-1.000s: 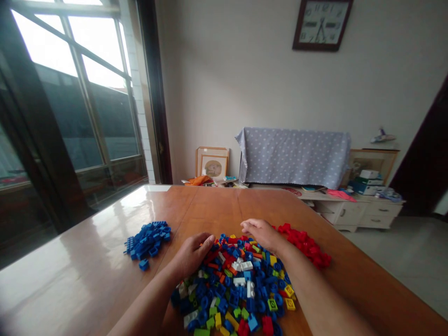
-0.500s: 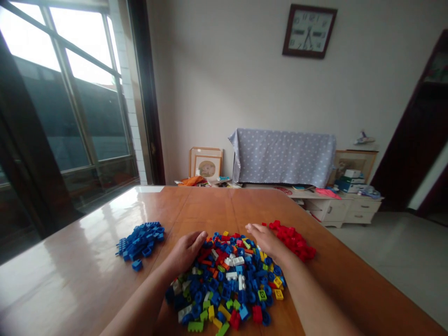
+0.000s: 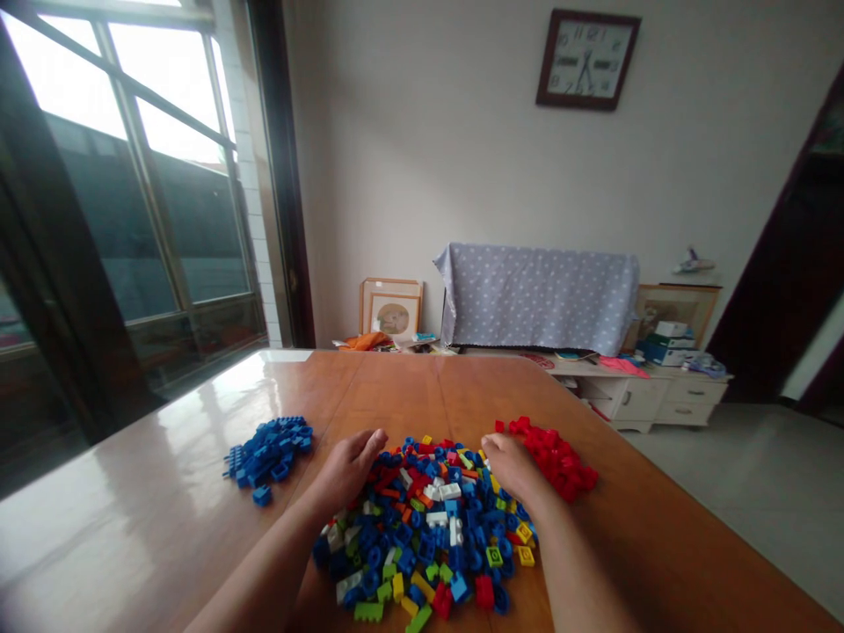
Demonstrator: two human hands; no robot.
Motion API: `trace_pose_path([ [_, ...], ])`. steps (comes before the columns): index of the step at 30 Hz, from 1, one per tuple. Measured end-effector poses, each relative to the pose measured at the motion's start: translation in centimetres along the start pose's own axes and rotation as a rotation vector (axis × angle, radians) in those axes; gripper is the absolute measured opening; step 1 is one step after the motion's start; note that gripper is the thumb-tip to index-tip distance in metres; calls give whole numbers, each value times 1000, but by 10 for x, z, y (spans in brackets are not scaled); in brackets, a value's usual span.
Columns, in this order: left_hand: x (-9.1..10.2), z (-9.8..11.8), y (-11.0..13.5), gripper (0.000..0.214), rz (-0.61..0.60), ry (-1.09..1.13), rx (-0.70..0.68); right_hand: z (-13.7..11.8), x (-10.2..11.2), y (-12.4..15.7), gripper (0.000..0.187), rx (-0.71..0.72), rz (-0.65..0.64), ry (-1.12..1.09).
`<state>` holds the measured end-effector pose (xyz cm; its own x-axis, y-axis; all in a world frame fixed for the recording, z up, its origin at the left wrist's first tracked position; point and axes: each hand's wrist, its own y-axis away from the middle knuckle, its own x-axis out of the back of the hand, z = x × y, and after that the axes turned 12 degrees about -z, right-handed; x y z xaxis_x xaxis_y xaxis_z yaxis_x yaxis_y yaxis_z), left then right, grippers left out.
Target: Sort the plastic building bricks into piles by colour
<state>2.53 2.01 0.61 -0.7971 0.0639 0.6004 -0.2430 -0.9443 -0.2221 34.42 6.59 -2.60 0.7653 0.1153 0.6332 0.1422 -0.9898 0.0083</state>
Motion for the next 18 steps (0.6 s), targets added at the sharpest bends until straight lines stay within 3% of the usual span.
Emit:
trace_pose_path([
  [10,-2,5,1,52,-77,-36,-3,-7,-5,10,49,65,-13,-157],
  [18,-4,14,8,52,-105,-94,-70,-9,-18,8,46,143,-48,-133],
])
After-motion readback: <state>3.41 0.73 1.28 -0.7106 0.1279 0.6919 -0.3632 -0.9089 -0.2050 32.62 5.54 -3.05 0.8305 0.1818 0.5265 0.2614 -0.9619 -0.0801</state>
